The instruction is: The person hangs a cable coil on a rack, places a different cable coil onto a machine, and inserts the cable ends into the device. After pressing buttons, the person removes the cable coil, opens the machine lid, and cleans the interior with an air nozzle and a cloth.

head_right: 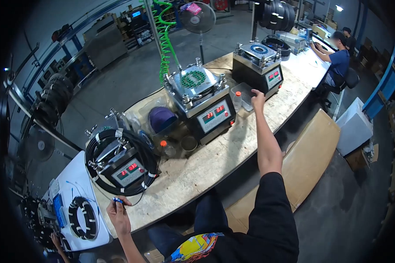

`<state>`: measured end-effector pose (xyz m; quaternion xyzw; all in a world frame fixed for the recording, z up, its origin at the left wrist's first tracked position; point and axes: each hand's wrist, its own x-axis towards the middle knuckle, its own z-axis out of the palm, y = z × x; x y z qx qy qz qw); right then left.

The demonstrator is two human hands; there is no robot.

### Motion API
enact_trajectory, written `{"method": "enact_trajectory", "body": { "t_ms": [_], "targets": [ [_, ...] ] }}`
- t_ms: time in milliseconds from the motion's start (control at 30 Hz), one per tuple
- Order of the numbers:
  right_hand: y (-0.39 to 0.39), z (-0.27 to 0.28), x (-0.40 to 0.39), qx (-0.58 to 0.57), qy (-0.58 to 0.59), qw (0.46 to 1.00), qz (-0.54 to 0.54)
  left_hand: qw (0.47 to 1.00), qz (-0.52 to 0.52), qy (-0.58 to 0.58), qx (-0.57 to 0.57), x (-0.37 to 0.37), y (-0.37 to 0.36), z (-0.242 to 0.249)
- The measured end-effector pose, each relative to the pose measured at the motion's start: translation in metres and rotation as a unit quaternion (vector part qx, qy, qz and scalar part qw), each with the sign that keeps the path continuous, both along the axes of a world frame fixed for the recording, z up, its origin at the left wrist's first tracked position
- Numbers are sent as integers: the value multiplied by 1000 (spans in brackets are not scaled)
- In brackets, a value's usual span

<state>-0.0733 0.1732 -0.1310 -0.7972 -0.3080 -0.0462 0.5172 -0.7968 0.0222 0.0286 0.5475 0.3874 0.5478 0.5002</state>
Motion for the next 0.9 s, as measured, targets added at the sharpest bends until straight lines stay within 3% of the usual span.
{"method": "enact_trajectory", "body": {
  "t_ms": [33, 67, 133, 200, 333, 400, 433, 467, 500, 567, 600, 667, 767, 900],
  "targets": [
    [17, -49, 41, 112, -55, 991, 48, 1000, 14, 1, 10, 1, 2, -3],
    [2, -25, 16, 100, -50, 994, 20, 999, 36, 3, 20, 0, 2, -4],
    [-4, -11, -14, 215, -111, 970, 39, 998, 54, 11, 2, -2, 4, -3],
    [-31, 38, -92, 240, 77, 959, 126, 999, 19, -25, -12, -9, 8, -2],
    [-84, 129, -263, 114, -26, 946, 303, 996, -26, -79, -38, -9, 7, 13],
    [-100, 154, -339, 132, -39, 865, 483, 994, -45, -96, -31, -9, 9, 14],
    [-110, 167, -376, 111, -64, 831, 541, 993, -46, -107, -16, -8, 12, 13],
    [-127, 192, -415, 34, -15, 805, 592, 992, -48, -118, -1, -6, 14, 12],
    [-128, 189, -441, 44, -41, 766, 640, 991, -45, -123, -6, -5, 16, 9],
    [-135, 202, -487, -9, -63, 712, 699, 990, -40, -132, -13, -2, 20, 5],
    [-135, 194, -503, -2, -99, 724, 682, 989, -40, -143, -20, 3, 20, 9],
    [-126, 191, -525, 18, -68, 693, 718, 985, -37, -164, -34, 9, 19, 18],
    [-133, 183, -540, -17, 285, 670, 686, 978, -51, -200, -40, 7, 24, 25],
    [-137, 201, -554, 57, 337, 677, 652, 967, -52, -246, -39, 9, 29, 42]
  ]
}}
